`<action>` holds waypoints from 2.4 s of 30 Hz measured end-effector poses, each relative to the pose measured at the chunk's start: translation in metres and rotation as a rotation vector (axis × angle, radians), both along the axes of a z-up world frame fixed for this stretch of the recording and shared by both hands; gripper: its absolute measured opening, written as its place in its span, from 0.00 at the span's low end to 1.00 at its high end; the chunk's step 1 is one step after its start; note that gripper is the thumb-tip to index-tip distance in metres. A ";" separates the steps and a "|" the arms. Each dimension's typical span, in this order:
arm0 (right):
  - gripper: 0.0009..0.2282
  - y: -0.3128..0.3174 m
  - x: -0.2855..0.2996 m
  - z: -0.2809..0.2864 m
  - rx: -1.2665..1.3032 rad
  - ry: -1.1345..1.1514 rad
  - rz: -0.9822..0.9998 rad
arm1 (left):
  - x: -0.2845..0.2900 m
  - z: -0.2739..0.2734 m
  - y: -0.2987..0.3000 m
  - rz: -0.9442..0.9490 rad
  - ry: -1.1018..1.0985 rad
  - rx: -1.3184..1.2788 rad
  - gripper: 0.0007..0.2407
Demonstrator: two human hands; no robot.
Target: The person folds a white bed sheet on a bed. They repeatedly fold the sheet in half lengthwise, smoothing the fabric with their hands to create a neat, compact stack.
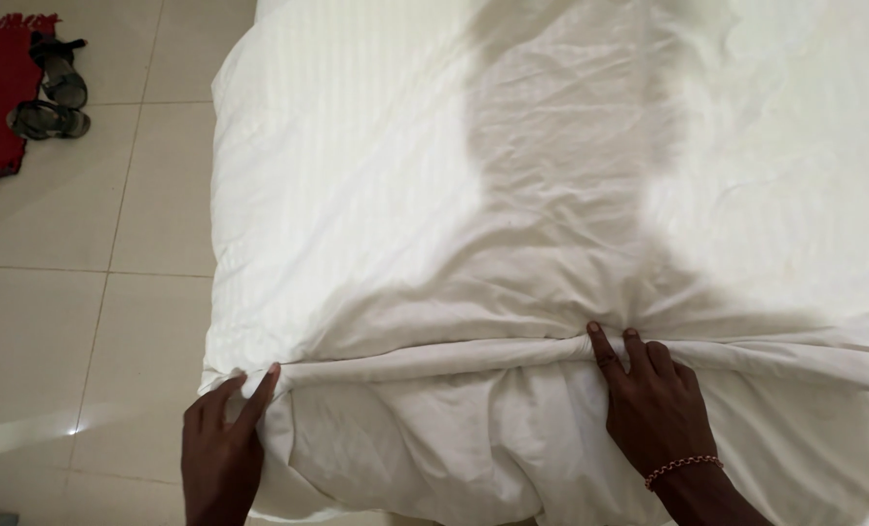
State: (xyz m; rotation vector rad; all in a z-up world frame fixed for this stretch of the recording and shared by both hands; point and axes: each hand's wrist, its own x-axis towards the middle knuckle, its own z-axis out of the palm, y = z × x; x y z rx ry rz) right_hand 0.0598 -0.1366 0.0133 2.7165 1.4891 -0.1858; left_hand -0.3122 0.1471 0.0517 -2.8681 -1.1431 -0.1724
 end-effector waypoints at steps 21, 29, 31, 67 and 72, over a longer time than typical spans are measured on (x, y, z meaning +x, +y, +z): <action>0.31 0.003 0.000 -0.003 0.029 -0.022 0.005 | -0.008 -0.030 0.001 0.455 -0.446 -0.287 0.14; 0.31 0.004 0.000 -0.002 0.026 -0.025 0.002 | -0.010 -0.023 0.015 0.339 -0.551 -0.254 0.12; 0.31 0.002 0.000 -0.002 0.014 -0.010 -0.008 | -0.007 -0.013 0.021 0.455 -0.174 -0.163 0.14; 0.31 0.004 -0.004 -0.003 0.030 -0.036 -0.012 | -0.069 -0.103 0.105 0.512 -0.174 -0.395 0.12; 0.31 0.004 -0.004 -0.003 0.038 -0.042 -0.016 | -0.056 -0.088 0.101 0.535 -0.282 -0.523 0.18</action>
